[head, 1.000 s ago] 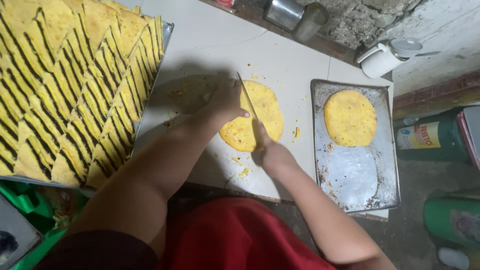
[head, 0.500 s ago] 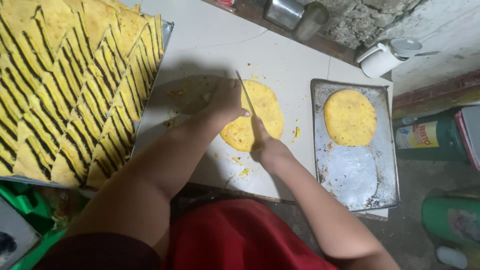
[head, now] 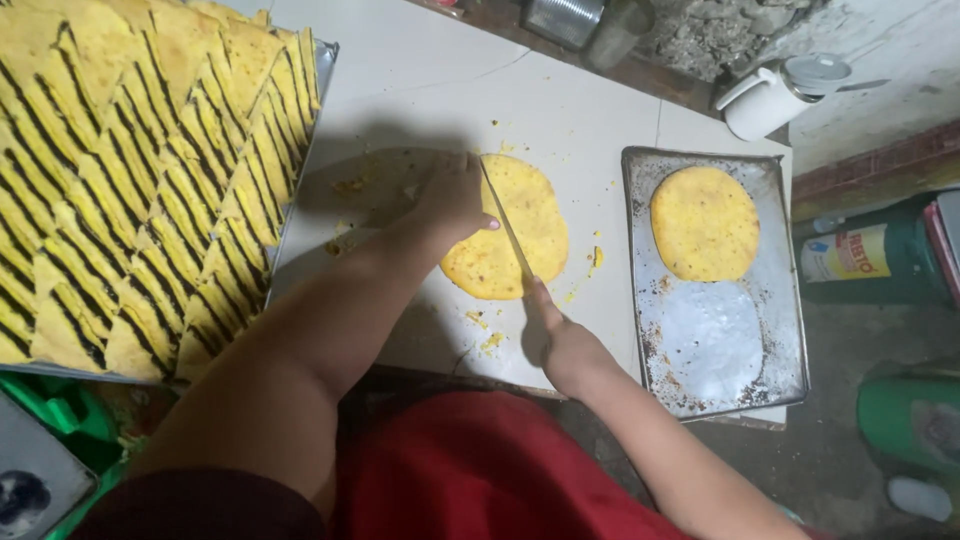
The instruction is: Slicing a large flat bread into triangular portions and arranging them on a baking tray
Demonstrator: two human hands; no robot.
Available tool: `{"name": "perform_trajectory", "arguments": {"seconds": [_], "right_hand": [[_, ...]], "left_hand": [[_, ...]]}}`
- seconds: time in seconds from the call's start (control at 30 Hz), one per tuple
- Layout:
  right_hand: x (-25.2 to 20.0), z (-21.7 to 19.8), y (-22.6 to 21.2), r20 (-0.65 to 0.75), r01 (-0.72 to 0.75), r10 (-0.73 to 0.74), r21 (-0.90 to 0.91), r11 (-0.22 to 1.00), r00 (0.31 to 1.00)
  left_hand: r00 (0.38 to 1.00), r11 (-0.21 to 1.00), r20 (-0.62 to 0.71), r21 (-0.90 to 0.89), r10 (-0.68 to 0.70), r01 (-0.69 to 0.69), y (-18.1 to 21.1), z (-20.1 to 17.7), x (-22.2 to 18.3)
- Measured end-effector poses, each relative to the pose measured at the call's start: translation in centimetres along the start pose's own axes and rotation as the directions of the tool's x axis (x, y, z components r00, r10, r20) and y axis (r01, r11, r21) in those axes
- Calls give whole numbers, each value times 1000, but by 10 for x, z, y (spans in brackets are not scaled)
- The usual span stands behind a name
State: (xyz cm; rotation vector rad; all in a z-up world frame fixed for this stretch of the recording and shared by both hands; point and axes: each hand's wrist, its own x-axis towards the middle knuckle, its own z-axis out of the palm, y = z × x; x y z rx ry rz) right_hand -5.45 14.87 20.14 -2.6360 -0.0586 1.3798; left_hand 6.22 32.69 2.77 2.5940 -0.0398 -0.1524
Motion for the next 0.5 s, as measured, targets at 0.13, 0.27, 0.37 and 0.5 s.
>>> {"name": "perform_trajectory", "arguments": {"seconds": [0.13,0.27,0.37,0.5], "right_hand": [[36,-8,-12,-77,83,-83,-1,997,994],[23,-2,-3,-101,83,-83,-6,997,991],[9,16,25,25,-12,13,-18,1000,1000],[8,12,9,-12,11,-11,13,1000,1000]], "left_hand": [[1000,1000,-16,-7,-18,17,3,-1,3],[1000,1000,-22,-22,-16,15,0,-3,-3],[999,998,-14,-56,-32,31,3,-7,-5],[1000,997,-2,-73,-11,11,9,-14,-9]]}}
